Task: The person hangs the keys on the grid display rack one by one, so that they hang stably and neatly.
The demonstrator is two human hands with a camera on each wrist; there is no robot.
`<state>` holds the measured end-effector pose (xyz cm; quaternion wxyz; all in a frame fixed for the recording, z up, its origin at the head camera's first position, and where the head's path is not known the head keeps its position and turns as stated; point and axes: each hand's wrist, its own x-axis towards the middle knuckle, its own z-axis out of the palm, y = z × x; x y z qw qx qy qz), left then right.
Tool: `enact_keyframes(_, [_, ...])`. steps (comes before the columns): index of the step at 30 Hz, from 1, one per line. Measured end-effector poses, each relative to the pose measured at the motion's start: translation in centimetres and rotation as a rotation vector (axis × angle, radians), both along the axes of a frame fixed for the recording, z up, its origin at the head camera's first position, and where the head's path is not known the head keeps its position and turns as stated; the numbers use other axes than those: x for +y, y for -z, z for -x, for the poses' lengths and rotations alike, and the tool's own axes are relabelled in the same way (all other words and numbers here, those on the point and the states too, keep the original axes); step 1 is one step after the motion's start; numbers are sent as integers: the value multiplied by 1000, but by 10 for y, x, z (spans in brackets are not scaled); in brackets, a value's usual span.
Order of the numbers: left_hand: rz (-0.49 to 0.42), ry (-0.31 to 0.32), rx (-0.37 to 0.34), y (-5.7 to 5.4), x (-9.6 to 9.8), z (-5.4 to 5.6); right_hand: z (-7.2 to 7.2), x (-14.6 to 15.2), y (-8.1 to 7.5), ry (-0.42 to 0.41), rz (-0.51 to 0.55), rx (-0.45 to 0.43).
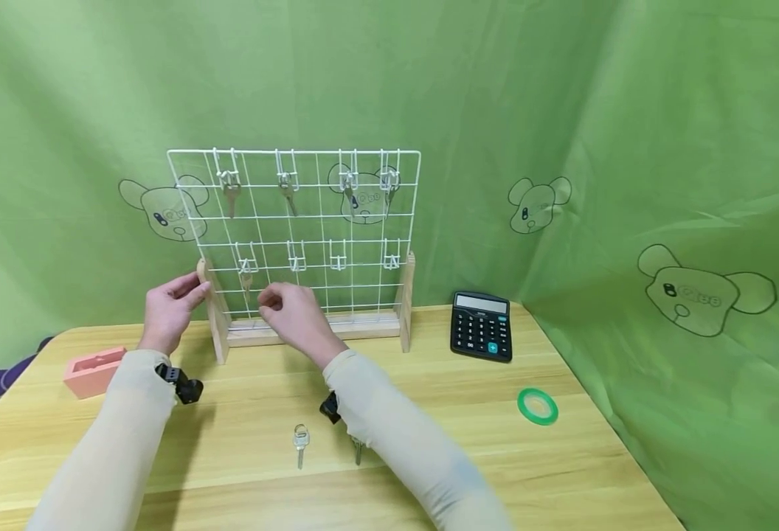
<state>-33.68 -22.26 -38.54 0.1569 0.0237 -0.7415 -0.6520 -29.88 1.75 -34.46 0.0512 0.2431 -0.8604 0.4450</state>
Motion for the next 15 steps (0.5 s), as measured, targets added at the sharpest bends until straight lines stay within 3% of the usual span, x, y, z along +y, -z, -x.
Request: enact_keyframes(15, [-50,46,-5,2,1,1,-26,32,14,-105,-122,-82])
